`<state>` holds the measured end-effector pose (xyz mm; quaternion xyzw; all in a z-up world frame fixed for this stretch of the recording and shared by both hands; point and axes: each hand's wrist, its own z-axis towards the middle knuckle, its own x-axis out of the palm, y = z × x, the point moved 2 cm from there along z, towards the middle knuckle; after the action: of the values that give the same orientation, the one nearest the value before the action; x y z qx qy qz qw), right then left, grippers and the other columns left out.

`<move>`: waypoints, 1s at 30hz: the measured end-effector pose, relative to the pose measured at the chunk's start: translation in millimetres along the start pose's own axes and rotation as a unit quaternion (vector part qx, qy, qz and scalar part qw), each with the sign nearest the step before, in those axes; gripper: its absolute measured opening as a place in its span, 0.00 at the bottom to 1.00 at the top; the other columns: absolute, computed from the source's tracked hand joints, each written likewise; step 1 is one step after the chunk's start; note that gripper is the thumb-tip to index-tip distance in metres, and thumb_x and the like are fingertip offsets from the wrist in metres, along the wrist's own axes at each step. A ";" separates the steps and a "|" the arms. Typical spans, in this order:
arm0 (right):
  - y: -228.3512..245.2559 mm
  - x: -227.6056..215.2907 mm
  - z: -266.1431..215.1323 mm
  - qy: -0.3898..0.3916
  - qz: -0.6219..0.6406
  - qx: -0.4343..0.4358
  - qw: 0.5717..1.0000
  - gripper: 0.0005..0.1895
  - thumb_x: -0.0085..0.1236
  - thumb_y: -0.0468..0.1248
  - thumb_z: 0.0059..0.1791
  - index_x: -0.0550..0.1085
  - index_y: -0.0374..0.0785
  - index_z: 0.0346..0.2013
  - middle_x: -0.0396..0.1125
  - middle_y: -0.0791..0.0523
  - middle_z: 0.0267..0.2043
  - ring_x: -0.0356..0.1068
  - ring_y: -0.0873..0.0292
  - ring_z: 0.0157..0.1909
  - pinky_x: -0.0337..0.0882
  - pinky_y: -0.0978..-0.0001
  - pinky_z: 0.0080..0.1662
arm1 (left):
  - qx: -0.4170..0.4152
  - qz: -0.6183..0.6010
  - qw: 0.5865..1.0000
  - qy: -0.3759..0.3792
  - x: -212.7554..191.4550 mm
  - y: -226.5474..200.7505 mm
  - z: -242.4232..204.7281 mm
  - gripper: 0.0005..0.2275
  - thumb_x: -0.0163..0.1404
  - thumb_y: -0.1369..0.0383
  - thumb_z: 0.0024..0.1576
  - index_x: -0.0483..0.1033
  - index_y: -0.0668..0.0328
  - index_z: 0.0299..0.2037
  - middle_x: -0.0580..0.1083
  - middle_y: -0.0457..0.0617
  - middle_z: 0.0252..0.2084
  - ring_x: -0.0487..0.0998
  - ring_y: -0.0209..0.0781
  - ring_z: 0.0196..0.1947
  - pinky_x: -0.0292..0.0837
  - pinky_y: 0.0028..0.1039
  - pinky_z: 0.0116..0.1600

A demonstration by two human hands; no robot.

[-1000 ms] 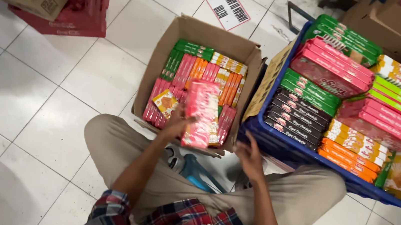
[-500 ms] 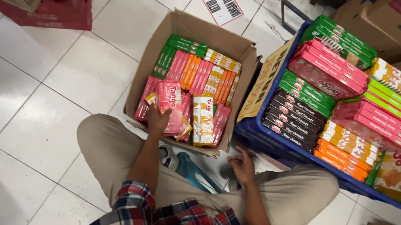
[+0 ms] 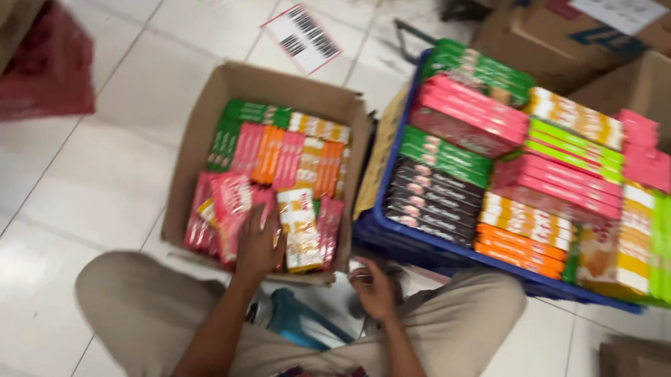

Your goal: The person sits on a low stool and transfers small snack packets from a blue crate into a cardboard box. They handle the packets by hand, picking them up from the crate and placing them into the box, occasionally adjusting the arrangement of the packets within the box.

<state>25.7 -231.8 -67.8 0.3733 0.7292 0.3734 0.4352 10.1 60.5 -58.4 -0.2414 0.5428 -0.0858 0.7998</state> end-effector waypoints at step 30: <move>112.9 -366.7 106.4 -0.194 -0.551 -0.102 0.805 0.44 0.65 0.55 0.42 0.59 0.48 0.69 0.50 0.52 0.75 0.45 0.45 0.76 0.47 0.37 0.69 | 0.098 -0.095 0.973 0.187 31.5 -204.2 63.2 0.26 0.39 0.55 0.65 0.57 0.46 0.74 0.54 0.53 0.77 0.53 0.59 0.75 0.58 0.55 0.68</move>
<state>273.2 -477.3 124.5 -0.0735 0.6702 0.0625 0.7359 105.6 -110.9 32.0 -0.1925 0.6463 -0.2578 0.6920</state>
